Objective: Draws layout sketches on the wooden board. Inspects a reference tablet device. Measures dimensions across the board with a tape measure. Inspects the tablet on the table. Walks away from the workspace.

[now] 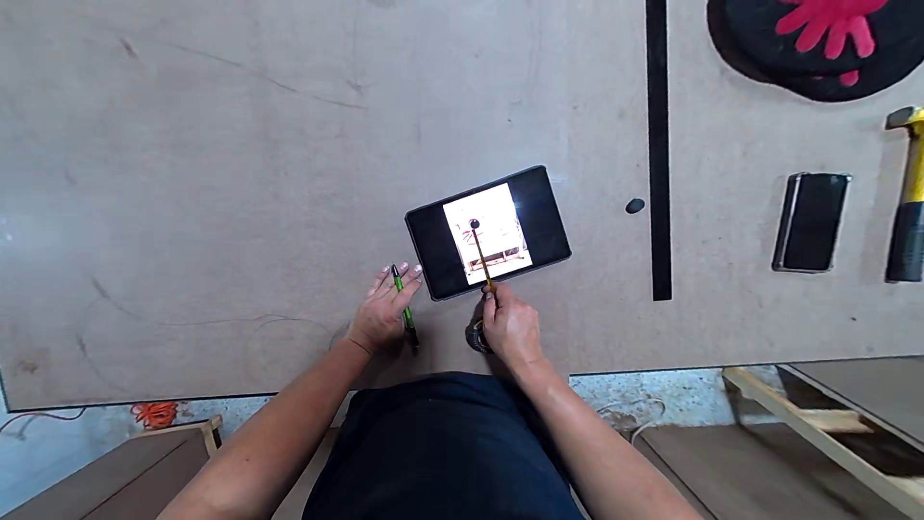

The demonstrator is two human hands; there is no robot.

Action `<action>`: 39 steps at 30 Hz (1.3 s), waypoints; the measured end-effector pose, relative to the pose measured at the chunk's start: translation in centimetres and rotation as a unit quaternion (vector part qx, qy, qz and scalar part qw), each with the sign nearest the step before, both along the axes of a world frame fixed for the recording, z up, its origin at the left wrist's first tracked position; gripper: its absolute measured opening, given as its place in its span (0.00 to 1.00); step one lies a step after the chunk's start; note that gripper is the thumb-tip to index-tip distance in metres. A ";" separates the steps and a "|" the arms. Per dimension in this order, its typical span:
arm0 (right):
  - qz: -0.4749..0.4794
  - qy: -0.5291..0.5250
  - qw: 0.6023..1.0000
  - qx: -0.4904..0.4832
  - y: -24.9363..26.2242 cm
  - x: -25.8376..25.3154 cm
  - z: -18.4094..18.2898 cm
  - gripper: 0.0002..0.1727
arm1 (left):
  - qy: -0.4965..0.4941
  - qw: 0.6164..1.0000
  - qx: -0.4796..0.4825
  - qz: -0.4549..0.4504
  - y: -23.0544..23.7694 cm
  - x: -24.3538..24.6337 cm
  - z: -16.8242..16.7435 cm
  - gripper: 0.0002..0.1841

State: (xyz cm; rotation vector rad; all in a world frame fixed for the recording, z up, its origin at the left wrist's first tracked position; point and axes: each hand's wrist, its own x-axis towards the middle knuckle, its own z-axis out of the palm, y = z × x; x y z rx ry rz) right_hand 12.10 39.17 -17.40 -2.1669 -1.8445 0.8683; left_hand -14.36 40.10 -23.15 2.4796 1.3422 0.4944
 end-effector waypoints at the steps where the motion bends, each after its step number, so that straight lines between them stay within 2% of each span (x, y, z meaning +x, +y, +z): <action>1: 0.000 -0.001 1.000 0.000 0.0 0.0 0.0 0.18 | 0.000 1.000 -0.001 0.000 0.0 0.0 0.0 0.22; 19: 0.000 -0.001 1.000 0.014 0.1 0.1 -0.2 0.18 | 0.002 1.000 -0.006 -0.001 0.1 0.1 0.1 0.24; 23: -0.009 0.049 0.999 -0.005 0.2 1.1 -0.2 0.19 | 0.013 0.999 -0.036 0.004 0.5 0.7 0.9 0.24; 27: -0.057 0.168 0.983 -0.047 -1.0 3.5 0.5 0.19 | 0.010 0.996 -0.084 0.032 2.3 2.9 1.9 0.22; 31: -0.144 0.266 0.951 -0.059 -4.8 6.6 1.5 0.18 | 0.005 0.992 -0.110 0.054 5.8 6.3 2.3 0.23; 36: -0.222 0.282 0.931 -0.064 -10.0 9.6 3.3 0.18 | 0.023 0.984 -0.171 0.048 10.0 11.6 3.3 0.25; 39: -0.248 0.284 0.924 -0.064 -11.7 10.6 3.9 0.17 | 0.042 0.980 -0.192 0.036 11.6 14.3 3.9 0.29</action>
